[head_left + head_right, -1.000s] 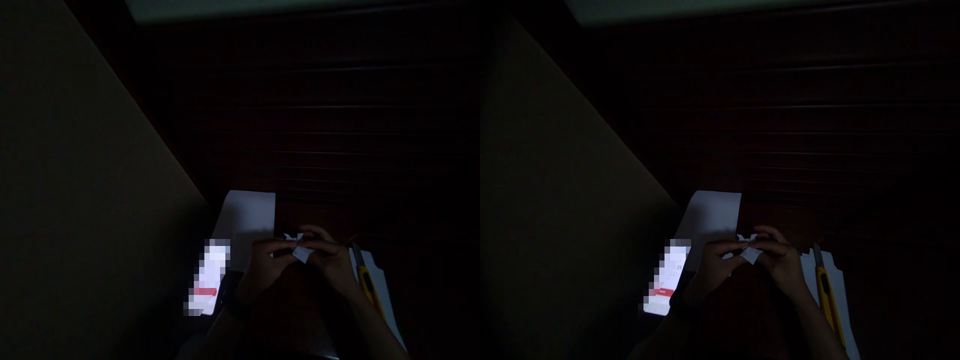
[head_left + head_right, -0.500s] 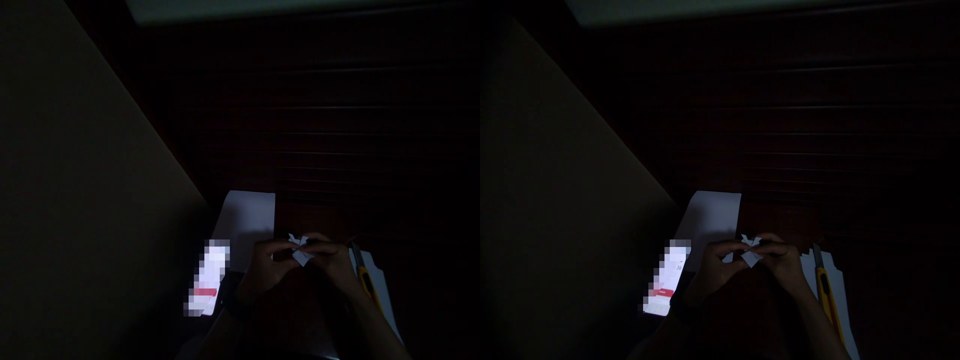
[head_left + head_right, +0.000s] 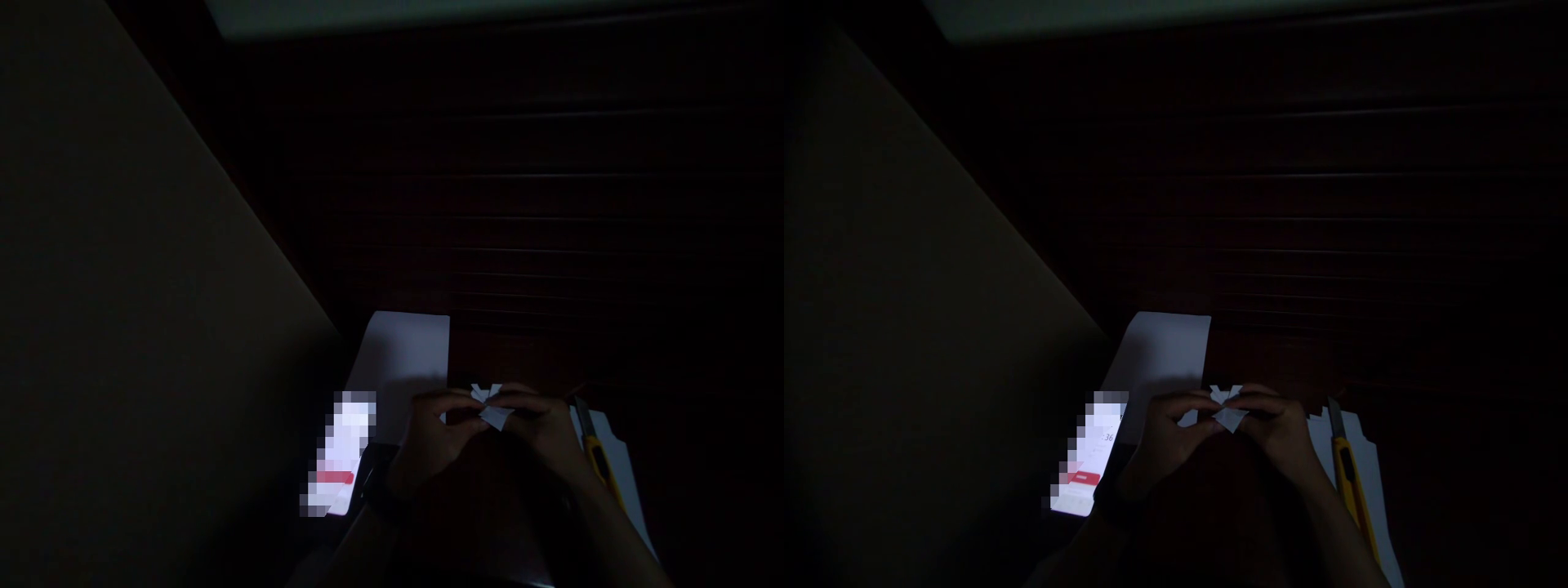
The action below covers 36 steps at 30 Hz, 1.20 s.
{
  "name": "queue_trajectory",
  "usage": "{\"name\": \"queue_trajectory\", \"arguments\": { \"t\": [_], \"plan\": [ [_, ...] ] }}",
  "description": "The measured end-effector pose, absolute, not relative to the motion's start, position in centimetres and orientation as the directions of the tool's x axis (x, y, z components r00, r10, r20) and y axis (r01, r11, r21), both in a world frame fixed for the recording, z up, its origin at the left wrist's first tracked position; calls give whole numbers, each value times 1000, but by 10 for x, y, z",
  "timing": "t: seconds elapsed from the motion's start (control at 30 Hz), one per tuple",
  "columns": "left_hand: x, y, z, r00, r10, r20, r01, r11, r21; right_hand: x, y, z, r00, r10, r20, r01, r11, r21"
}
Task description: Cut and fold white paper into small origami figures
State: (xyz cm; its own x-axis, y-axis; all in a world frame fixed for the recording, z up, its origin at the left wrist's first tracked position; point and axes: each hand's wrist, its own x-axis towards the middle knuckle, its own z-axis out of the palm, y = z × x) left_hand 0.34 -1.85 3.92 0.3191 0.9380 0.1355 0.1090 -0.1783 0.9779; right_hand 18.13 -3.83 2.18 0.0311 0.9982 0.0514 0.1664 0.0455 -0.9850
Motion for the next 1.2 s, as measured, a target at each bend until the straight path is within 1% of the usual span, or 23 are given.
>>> {"name": "queue_trajectory", "arguments": {
  "t": [0.17,0.33,0.53,0.6,0.7,0.87,1.03,1.1,1.2],
  "plan": [
    [5,-19,38,323,941,103,124,-150,981,183,-38,26,11,998,56,172,53,-984],
    [11,-21,37,242,962,125,92,-151,984,183,-37,21,20,998,61,147,58,-987],
    [17,-22,33,166,984,58,35,-65,997,178,-34,19,64,995,73,151,63,-987],
    [18,-22,33,165,984,60,48,-69,996,177,-34,18,70,995,75,163,63,-985],
    [18,-21,35,210,975,70,94,-91,991,177,-34,16,69,995,69,161,57,-985],
    [17,-22,35,233,967,105,104,-132,986,177,-35,17,62,996,62,151,52,-987],
    [17,-22,32,191,974,119,112,-142,984,177,-38,19,27,999,39,49,38,-998],
    [18,-23,32,194,976,101,86,-120,989,178,-38,18,8,1000,29,21,29,-999],
    [19,-23,30,220,975,33,-27,-28,999,180,-36,15,18,999,36,46,35,-998]
  ]
}}
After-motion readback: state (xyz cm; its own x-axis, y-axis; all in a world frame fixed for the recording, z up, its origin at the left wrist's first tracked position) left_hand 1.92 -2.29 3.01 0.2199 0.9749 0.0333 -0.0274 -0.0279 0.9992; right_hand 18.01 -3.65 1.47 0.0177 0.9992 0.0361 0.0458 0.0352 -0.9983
